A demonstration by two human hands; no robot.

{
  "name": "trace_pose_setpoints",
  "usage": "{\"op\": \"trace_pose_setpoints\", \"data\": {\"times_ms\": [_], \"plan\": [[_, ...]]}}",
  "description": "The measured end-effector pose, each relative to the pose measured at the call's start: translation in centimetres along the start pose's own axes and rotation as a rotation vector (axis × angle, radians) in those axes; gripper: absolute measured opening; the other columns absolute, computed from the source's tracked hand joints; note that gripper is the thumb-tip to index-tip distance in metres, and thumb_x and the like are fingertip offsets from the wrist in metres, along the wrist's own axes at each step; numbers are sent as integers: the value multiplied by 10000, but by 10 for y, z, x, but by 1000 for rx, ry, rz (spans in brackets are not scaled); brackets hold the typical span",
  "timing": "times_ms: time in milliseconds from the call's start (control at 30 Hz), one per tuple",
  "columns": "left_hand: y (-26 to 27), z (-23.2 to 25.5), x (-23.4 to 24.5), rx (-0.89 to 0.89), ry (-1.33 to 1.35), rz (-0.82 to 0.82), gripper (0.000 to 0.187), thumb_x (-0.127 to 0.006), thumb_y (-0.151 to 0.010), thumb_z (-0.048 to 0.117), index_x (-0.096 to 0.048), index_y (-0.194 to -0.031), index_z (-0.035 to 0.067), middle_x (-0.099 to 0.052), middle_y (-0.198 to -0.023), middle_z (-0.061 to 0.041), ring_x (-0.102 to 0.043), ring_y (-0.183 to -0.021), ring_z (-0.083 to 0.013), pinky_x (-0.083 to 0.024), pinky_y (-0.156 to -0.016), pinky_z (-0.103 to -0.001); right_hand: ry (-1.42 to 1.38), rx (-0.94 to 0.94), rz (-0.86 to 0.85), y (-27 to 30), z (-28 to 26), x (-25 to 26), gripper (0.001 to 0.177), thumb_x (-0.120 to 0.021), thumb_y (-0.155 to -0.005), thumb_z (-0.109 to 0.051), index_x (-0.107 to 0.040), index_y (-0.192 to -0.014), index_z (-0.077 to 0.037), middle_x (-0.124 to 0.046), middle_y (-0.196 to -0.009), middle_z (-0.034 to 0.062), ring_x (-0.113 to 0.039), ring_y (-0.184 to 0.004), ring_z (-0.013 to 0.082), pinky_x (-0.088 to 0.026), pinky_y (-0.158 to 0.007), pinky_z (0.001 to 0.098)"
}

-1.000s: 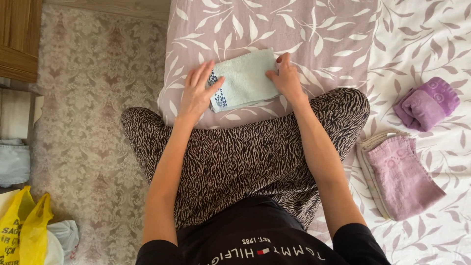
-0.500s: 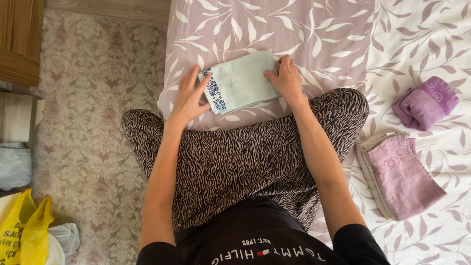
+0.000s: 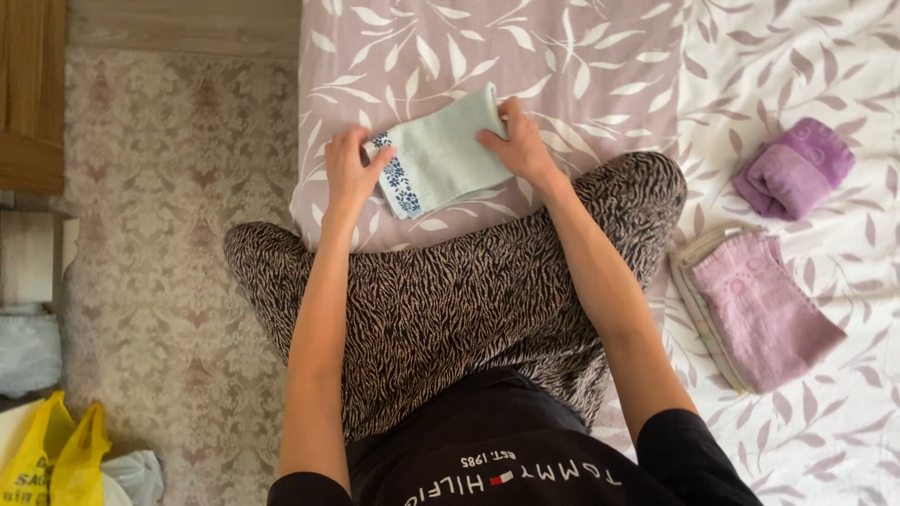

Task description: Folding several small towels or pieces of laundry while sitting on a bed.

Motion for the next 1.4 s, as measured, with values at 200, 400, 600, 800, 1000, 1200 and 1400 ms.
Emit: {"op": "trace_pose_setpoints", "data": {"times_ms": [200,400,600,800,1000,1200,1400], "plan": [[-10,41,3,162,523,-278,335,-807,-868,231,-639,-1110,70,-699,-1004,-54,-611,-830,-197,-518,-705,-283,-343,-30,115,37,-53,73,434,-709,-937,-263,-607,-1289,-31,-757,-1043,118,-746,-861,232,-619,-804,385],[-16,197,40,-261,781,-361,318,-802,-918,188,-606,-1117,36,-710,-1061,-70,-691,-936,-136,-613,-789,-270,-566,-40,322,103,-35,166,465,-752,-891,-193,-627,-1296,0,-758,-1026,104,-730,-846,214,-624,-775,378],[10,344,-19,-792,165,-341,189,-848,-935,189,-724,-1029,82,-772,-929,-101,-656,-749,-203,-541,-610,-283,-104,-114,548,255,8,284,337,-794,-918,-142,-734,-1220,-4,-732,-971,101,-626,-790,164,-524,-729,326],[78,482,-105,-1086,543,-403,117,-703,-1036,-5,-672,-1130,57,-761,-1064,-97,-744,-930,-146,-633,-739,-210,-55,-252,869,406,29,354,224,-729,-1017,2,-679,-1234,-24,-732,-1085,111,-671,-900,176,-572,-804,339],[173,539,-180,-1381,541,-398,416,-499,-868,-234,-638,-1192,-13,-586,-1443,-161,-702,-1179,-337,-604,-831,-220,332,-21,1044,510,33,356,260,-694,-1006,158,-620,-1216,23,-685,-1370,189,-667,-1293,255,-563,-1113,393],[220,481,-298,-1284,-59,-624,317,-504,-934,-163,-666,-1161,-11,-524,-1487,-185,-638,-1232,-342,-599,-981,-311,451,-284,811,511,127,273,362,-631,-846,205,-686,-1123,-22,-651,-1414,126,-633,-1282,317,-558,-1061,357],[218,484,-270,-1283,-3,-628,362,-507,-920,-145,-657,-1225,-19,-529,-1462,-175,-540,-1292,-399,-432,-1111,-443,434,-403,927,523,146,280,380,-527,-862,232,-703,-1072,-31,-685,-1388,82,-749,-1057,254,-582,-779,327]]}}
Point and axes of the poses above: each hand's wrist, its own y-axis away from the middle knuckle, its own x-axis out of the back of the hand, z = x × y, the point moved 10 cm from there along -y, towards the middle knuckle
